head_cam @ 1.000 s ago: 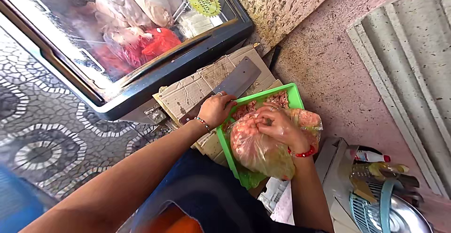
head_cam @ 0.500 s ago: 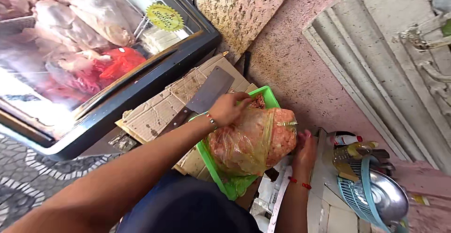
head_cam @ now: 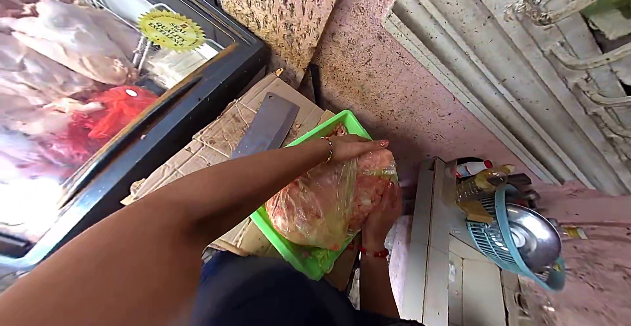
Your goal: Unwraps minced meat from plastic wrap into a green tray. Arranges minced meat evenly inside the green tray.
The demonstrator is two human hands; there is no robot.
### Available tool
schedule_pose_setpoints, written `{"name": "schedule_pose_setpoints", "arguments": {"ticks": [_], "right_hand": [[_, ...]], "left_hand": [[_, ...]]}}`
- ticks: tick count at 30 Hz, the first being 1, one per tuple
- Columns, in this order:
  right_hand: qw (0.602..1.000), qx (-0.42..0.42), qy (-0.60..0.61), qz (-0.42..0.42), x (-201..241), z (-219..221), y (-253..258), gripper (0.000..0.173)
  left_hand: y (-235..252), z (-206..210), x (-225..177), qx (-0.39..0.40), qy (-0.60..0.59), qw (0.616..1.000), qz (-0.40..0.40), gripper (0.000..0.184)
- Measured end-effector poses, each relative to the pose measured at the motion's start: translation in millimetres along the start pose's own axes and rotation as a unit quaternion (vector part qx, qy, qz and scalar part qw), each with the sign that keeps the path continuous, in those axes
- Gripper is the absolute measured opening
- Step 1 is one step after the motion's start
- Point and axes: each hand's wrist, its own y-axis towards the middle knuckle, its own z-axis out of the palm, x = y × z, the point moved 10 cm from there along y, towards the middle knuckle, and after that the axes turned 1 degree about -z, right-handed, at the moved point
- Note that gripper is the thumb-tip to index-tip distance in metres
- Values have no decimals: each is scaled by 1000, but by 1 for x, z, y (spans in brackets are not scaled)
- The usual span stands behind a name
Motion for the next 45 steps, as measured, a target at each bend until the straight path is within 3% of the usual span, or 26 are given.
{"name": "schedule_pose_setpoints", "arguments": {"ticks": [4,9,12,21,24,27,33,39,42,45], "right_hand": [[989,12,34,-142,38,6,-16,58],[945,26,1,-325,74,15,-33,83],[929,62,1,-366,78,29,-36,78],[958,178,-73,-212,51,62,5,40],[957,197,-148,-152,49,74,24,33],[945,229,-221,-80,45,88,48,29],[931,258,-258,5,27,97,70,37],[955,291,-42,-25,15,61,64,48],[963,253,-93,-33,9,17,38,55],[952,280,-119,31,-11,-9,-3,80]], "left_hand": [[-22,1,-37,2,-63,992,108,53],[-50,-9,-58,4,-178,965,195,32],[-59,-18,-59,-7,-158,964,212,16],[-30,-32,-11,-73,43,992,90,26],[-12,-42,1,-105,80,991,31,41],[11,-52,15,-132,122,984,-11,46],[35,-67,31,-165,235,954,-88,42],[1,-43,11,-83,105,990,47,37],[-28,-38,4,-73,59,995,47,40],[-49,-38,0,-91,40,994,53,42]]}}
